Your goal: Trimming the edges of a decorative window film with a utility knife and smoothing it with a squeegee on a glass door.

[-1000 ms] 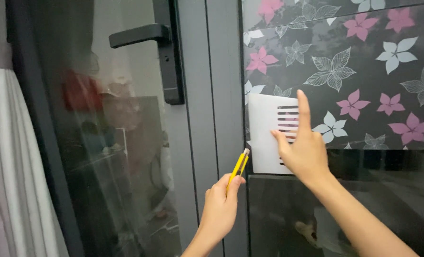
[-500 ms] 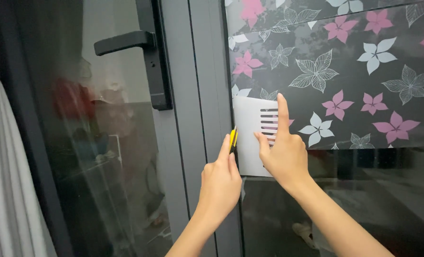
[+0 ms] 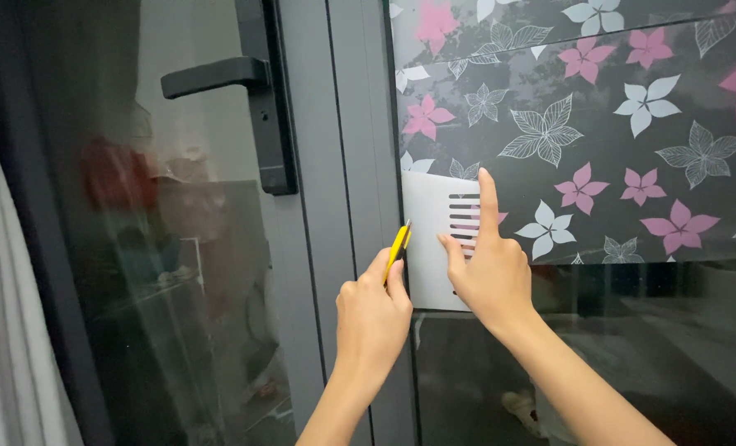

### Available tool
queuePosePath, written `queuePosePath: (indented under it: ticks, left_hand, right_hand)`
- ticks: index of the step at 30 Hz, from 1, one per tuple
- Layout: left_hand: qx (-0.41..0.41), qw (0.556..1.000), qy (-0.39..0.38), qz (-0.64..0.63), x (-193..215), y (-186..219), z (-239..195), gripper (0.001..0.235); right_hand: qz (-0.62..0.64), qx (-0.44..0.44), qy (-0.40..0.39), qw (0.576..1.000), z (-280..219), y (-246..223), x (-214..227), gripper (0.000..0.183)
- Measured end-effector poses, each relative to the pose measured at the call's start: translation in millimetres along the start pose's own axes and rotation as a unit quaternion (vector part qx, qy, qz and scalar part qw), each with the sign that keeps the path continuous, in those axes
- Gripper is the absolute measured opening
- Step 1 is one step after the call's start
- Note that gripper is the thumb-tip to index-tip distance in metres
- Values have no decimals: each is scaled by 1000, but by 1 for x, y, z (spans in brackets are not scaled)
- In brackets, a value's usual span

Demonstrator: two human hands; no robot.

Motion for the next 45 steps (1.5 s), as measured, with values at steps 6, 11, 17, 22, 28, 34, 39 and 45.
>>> queuePosePath:
  ticks: [6,11,17,22,28,34,39,45]
  left_hand:
    - [14,1000,13,12,2,-6,6,26]
    - [24,999,24,11,-3,-13,10,39]
    - [44,996,74,-25,-1,-12,10,37]
    - [71,997,-10,-42,16,5,-1,61]
    - [61,986,-72,-140,20,4,-11,44]
    - [3,987,31,-155,32,3,-8,27]
    - [-37,994,23,-102,44,29,-19,52]
    - [-123,981,57,136,13,30,-9,58]
  right_hand:
    - [-6,-4,-1,1000,1,-2,2,91]
    - [-9,-12,-6,1000,-3,-2,2,91]
    - [0,81,47,996,-11,-12,10,89]
    - [-5,77,44,996,-13,-13,9,88]
    - [-17,75,40,996,-15,-18,10,90]
    - [-15,97,36,994,-14,-27,16,88]
    - [-13,88,42,995,-15,-26,13,86]
    - [-35,100,51,993,-20,-29,8,89]
Point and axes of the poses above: each hand's wrist, its own z-axis towards the middle knuckle, its own x-axis out of the back of the hand, y = z × x, the point moved 5 cm from there along z, towards the middle knuckle, and after that the axes turned 6 degrees about z, right-handed, at the moved point
